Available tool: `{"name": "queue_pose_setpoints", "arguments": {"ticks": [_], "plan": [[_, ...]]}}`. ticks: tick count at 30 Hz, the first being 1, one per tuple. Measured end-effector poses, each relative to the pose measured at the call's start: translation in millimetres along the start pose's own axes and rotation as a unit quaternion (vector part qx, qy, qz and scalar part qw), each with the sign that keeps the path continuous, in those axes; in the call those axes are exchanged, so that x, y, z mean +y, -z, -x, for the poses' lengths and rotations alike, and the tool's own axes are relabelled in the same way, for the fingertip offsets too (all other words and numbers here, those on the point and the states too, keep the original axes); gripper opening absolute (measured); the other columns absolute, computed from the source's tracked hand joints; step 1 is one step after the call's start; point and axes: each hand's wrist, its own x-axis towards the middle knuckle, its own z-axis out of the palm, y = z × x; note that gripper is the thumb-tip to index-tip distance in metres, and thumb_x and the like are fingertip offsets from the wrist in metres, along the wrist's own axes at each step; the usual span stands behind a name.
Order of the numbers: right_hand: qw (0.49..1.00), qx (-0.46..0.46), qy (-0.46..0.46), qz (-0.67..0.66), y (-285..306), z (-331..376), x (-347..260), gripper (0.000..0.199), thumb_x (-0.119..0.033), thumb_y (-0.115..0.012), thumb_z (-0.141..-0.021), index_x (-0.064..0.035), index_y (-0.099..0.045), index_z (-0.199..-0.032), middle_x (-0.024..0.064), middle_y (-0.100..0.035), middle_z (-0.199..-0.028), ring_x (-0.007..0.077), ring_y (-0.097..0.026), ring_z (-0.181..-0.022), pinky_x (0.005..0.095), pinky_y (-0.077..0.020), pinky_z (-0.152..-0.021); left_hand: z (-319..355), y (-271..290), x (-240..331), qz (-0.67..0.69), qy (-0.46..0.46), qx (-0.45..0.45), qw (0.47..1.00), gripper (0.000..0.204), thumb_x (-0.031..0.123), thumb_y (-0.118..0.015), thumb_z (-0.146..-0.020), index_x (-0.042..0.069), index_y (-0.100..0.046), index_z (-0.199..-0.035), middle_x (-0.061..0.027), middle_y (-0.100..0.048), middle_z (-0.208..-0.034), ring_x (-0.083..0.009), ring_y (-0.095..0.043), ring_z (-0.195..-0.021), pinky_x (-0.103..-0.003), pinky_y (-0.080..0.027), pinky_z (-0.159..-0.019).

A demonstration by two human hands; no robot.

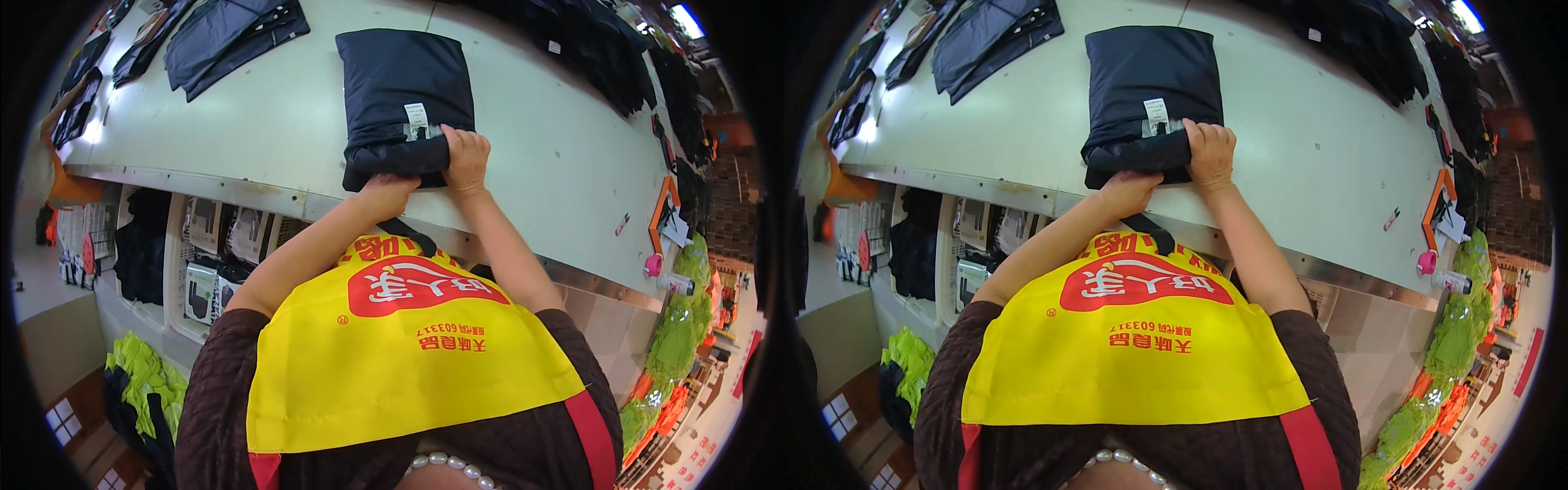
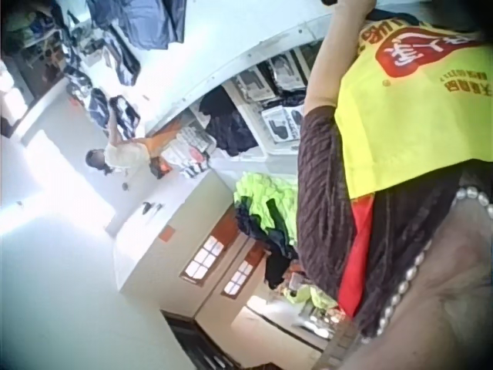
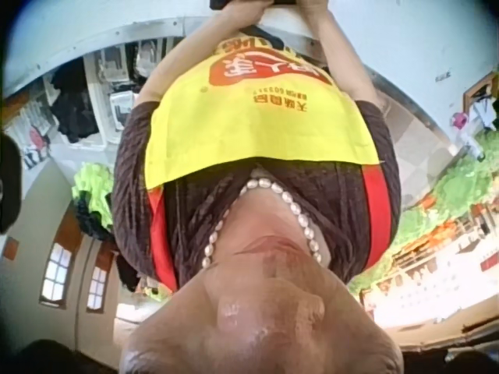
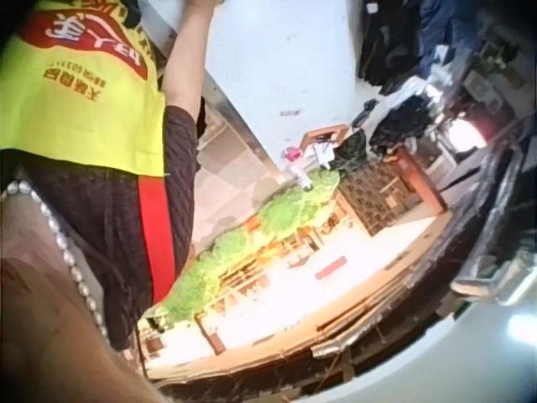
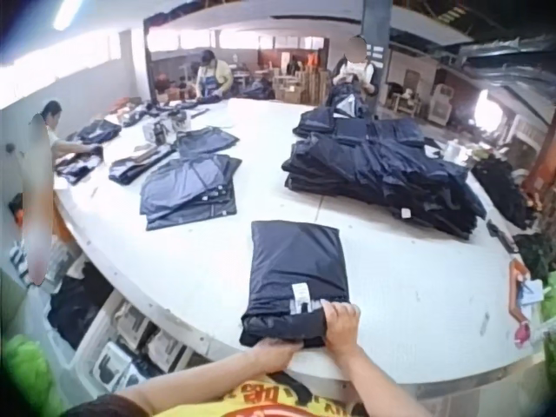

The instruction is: The person folds a dark blue jacket on a white table. They smooth the fabric, fold the sleeves inward, fold the body in half, and then fold it again into a compact rectangle. The folded jacket is placed on a stack of similar items.

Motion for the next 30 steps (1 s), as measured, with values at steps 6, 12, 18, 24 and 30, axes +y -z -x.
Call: {"name": "queue_pose_setpoints", "arguments": {"ticks": [6,12,18,24,30], "plan": [[0.985,-0.141,0.059,-0.076,51,-36,-16,0.059,-0.01,-0.065,-0.065,-0.0097,-0.048,-0.122,0.0114,-0.048,-0.115,0.0292,-0.047,-0.104,0.042,-0.0372,-0.091,7,-8,0,-0.091,-0.04,0.099,0.99,0.016,0.013,-0.053,-0.08,0.004,-0.06,-0.091,-0.0226,-0.061,-0.093,-0.0362,-0.059,-0.091,-0.045,-0.045,-0.084],[0.978,-0.084,0.19,0.0,18,-40,-42,0.046,-0.014,-0.052,-0.081,-0.0189,-0.05,-0.126,0.0142,-0.049,-0.119,0.0269,-0.053,-0.095,0.0365,-0.0464,-0.078,6,7,6,-0.082,0.074,0.061,0.992,0.021,0.011,-0.052,-0.08,0.007,-0.065,-0.096,-0.0162,-0.065,-0.089,-0.0303,-0.063,-0.085,-0.041,-0.05,-0.074],[0.964,-0.199,0.175,0.002,18,-72,-41,0.06,-0.011,-0.052,-0.081,-0.0182,-0.038,-0.139,0.0156,-0.056,-0.1,0.0198,-0.057,-0.06,0.0277,-0.0515,-0.054,-2,37,-8,-0.175,0.186,-0.003,0.967,0.021,0.03,-0.058,-0.086,0.012,-0.069,-0.085,-0.0094,-0.067,-0.074,-0.0274,-0.066,-0.063,-0.038,-0.053,-0.057],[0.946,-0.279,0.164,-0.021,25,-99,-45,0.064,-0.008,-0.052,-0.081,-0.0209,-0.035,-0.141,0.0156,-0.055,-0.086,0.022,-0.059,-0.058,0.0294,-0.0521,-0.05,27,82,-5,-0.204,0.036,0.043,0.977,0.02,0.033,-0.066,-0.077,0.013,-0.068,-0.078,-0.0039,-0.063,-0.077,-0.0213,-0.056,-0.085,-0.039,-0.039,-0.077],[0.92,-0.325,0.219,-0.001,11,-79,-62,0.046,-0.011,-0.05,-0.084,-0.0233,-0.052,-0.128,0.0113,-0.054,-0.078,0.0229,-0.061,-0.061,0.0299,-0.0514,-0.049,50,114,-24,-0.148,0.106,-0.026,0.983,0.018,0.03,-0.065,-0.078,0.012,-0.062,-0.083,-0.0031,-0.061,-0.084,-0.0183,-0.058,-0.09,-0.036,-0.048,-0.069]]}}
